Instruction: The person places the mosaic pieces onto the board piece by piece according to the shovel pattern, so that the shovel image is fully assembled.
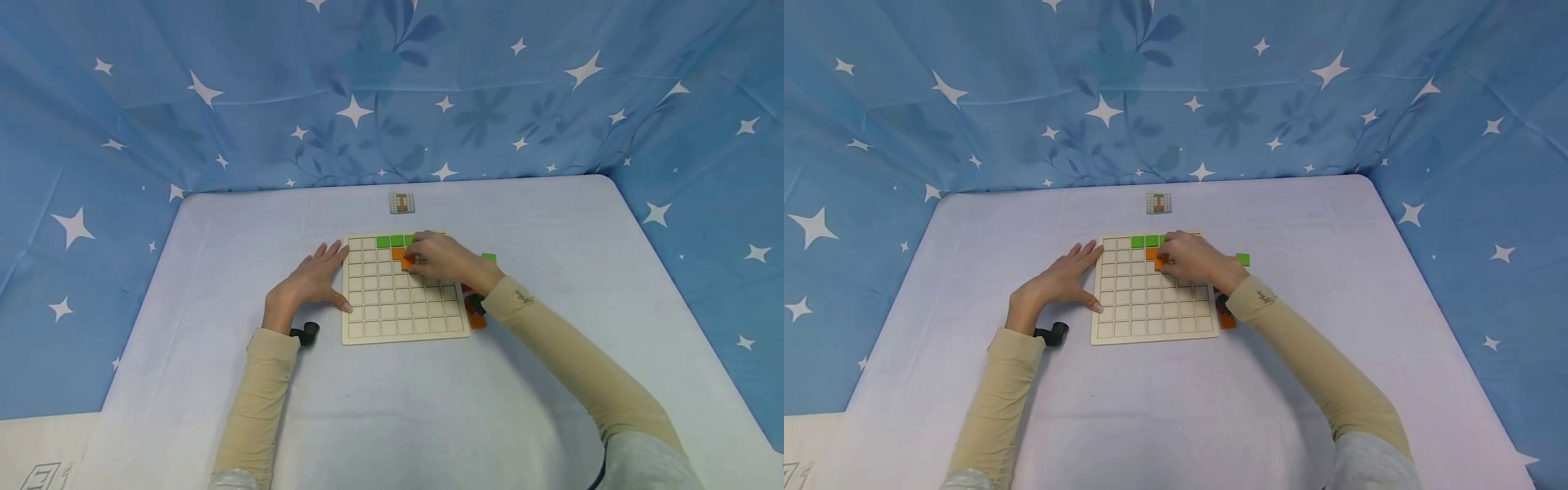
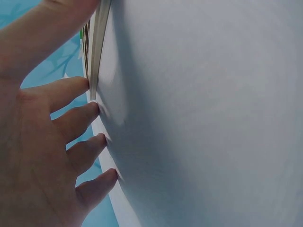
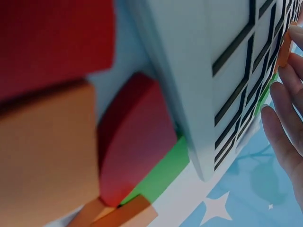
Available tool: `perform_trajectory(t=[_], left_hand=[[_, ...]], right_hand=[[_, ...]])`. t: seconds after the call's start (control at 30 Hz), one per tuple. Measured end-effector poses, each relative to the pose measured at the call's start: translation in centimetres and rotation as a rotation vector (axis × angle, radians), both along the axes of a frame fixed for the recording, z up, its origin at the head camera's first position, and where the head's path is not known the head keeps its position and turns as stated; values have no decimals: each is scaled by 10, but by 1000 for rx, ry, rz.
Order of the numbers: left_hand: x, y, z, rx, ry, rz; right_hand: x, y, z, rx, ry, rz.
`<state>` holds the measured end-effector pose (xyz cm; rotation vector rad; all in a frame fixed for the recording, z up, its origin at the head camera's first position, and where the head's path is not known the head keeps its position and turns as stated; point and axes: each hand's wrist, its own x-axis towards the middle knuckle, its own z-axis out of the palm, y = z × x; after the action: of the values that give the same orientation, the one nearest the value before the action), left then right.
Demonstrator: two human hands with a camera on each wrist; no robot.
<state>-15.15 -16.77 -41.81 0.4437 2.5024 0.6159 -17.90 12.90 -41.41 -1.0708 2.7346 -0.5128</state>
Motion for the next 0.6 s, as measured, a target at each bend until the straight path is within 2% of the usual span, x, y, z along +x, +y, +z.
perform_trajectory(t=[0.6], left_hand=[[0,1,1,-5,-2,-1]], right_hand=[[-2,-12,-2,14,16,52]])
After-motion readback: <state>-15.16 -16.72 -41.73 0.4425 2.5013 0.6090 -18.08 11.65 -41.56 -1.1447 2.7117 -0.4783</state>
